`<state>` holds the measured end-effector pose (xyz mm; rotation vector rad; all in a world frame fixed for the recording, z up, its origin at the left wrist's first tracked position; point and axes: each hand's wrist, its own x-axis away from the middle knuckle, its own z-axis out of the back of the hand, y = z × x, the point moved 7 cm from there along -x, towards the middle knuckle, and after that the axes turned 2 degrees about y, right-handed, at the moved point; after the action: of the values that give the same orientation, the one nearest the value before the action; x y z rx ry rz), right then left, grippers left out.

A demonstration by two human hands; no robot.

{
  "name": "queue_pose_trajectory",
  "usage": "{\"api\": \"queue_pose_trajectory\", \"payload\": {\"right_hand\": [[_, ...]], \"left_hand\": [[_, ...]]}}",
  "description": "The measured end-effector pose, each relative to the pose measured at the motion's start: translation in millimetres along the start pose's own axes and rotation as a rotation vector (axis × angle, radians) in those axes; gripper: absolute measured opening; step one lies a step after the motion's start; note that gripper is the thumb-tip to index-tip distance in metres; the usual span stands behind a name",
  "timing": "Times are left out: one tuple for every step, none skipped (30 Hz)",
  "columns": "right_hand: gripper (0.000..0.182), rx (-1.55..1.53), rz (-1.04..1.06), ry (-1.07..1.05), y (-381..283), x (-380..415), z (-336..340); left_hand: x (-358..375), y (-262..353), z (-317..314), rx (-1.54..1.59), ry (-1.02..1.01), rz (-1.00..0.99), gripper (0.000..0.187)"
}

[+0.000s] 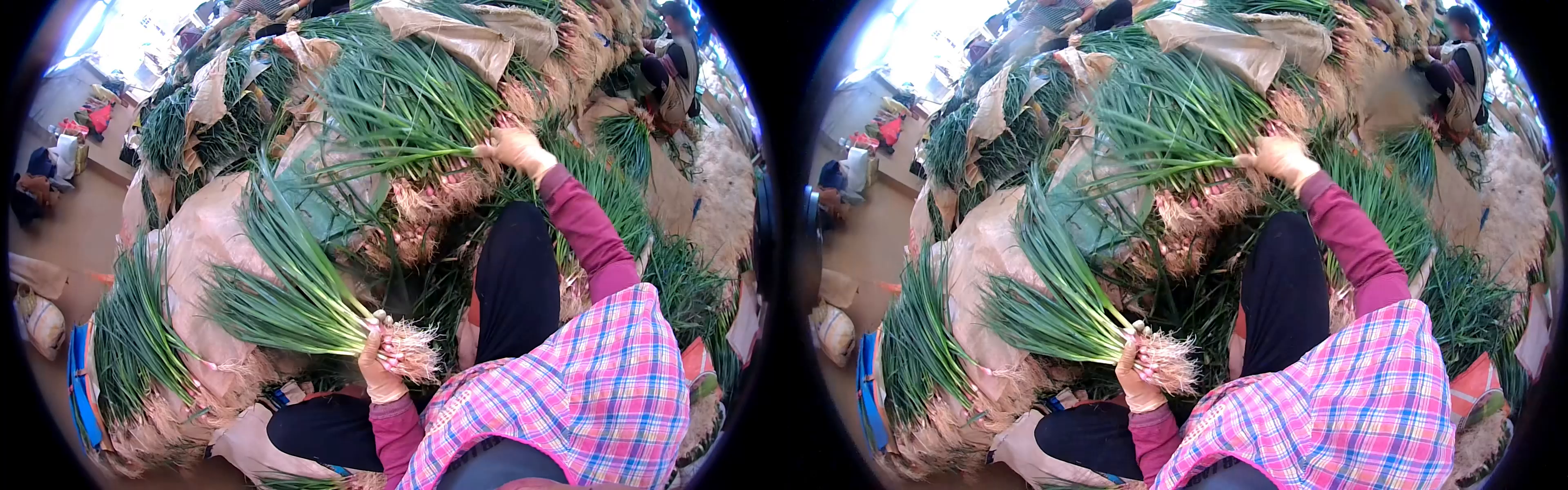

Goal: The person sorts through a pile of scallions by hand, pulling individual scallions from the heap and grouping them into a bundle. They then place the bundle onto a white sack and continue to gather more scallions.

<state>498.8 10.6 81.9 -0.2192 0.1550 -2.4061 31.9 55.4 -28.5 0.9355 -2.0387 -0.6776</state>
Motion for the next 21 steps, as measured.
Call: {"api": "queue_pose_trajectory", "payload": {"right_hand": [[0.070, -0.017, 0.022, 0.005, 13.2, -5.4, 8.9], [0.063, -0.255, 0.039, 0.055, 28.7, -13.8, 13.7], [0.055, -0.556, 0.060, 0.155, 26.2, -25.8, -9.8], [0.050, -0.670, 0.086, 0.255, 44.0, -47.0, -3.7], [0.045, -0.783, 0.116, 0.356, 63.1, -73.3, 2.1], [0.035, -0.904, 0.092, 0.454, 93.7, -116.9, -5.2], [0.025, -1.180, -0.081, 0.290, 96.0, -126.6, -11.9], [0.024, -1.319, -0.165, 0.176, 92.5, -130.7, -14.9], [0.022, -1.453, -0.245, 0.058, 90.6, -139.6, -18.1], [0.034, -1.391, -0.209, -0.003, 119.3, -202.5, -60.7], [0.034, -1.398, -0.207, -0.009, 104.4, -191.9, -60.6], [0.046, -0.756, -0.228, 0.225, 90.4, -164.8, -37.4], [0.057, -0.100, -0.231, 0.423, 74.2, -144.7, -16.1], [0.064, -0.085, -0.259, 0.479, 74.1, -145.7, -19.8], [0.071, -0.098, -0.277, 0.454, 75.2, -148.6, -26.4], [0.075, -0.203, -0.288, 0.321, 79.0, -156.1, -37.0], [0.080, -0.308, -0.298, 0.185, 80.3, -162.7, -48.8], [0.088, -0.244, -0.277, 0.176, 78.3, -164.8, -44.4], [0.087, -0.262, -0.233, 0.119, 80.9, -174.8, -49.2], [0.085, -0.248, -0.157, 0.183, 77.7, -174.4, -50.4], [0.084, -0.232, -0.077, 0.253, 73.5, -174.7, -48.9]], "left_hand": [[0.7, -4.5, -7.0, 0.079, -0.039, 0.031, 0.037], [-0.5, -10.1, -13.1, 0.158, -0.081, 0.063, 0.038], [6.1, 17.4, 5.9, 0.123, -0.038, 0.074, 0.036], [4.6, 11.2, 3.3, 0.137, -0.060, 0.084, 0.035], [2.9, 4.9, 0.7, 0.152, -0.081, 0.093, 0.035], [0.7, -1.9, -0.5, 0.159, -0.080, 0.096, 0.035], [0.2, -2.1, 0.4, 0.153, -0.072, 0.096, 0.035], [1.6, 0.2, 0.0, 0.132, -0.069, 0.088, 0.035], [1.3, 2.2, -2.9, 0.113, -0.069, 0.078, 0.035], [0.7, 0.9, -1.0, 0.116, -0.072, 0.081, 0.036], [-0.6, -0.7, 3.7, 0.079, -0.029, 0.072, 0.033], [-3.0, -0.8, 6.2, 0.074, -0.035, 0.071, 0.033], [-2.5, -2.1, 9.6, 0.072, -0.038, 0.075, 0.033], [-1.8, -1.5, 14.1, 0.042, -0.024, 0.059, 0.033], [-3.8, 1.1, 14.6, 0.013, -0.013, 0.039, 0.033], [1.0, 3.4, 8.3, 0.064, -0.030, 0.069, 0.032], [-1.3, 1.7, 10.7, 0.087, -0.020, 0.067, 0.032], [-1.9, 3.7, 9.5, 0.084, -0.023, 0.077, 0.032], [1.0, 4.9, 8.7, 0.081, -0.025, 0.096, 0.031], [3.5, 6.5, 12.4, 0.043, 0.004, 0.078, 0.032], [3.3, 7.0, 13.7, 0.009, 0.029, 0.055, 0.032]]}}
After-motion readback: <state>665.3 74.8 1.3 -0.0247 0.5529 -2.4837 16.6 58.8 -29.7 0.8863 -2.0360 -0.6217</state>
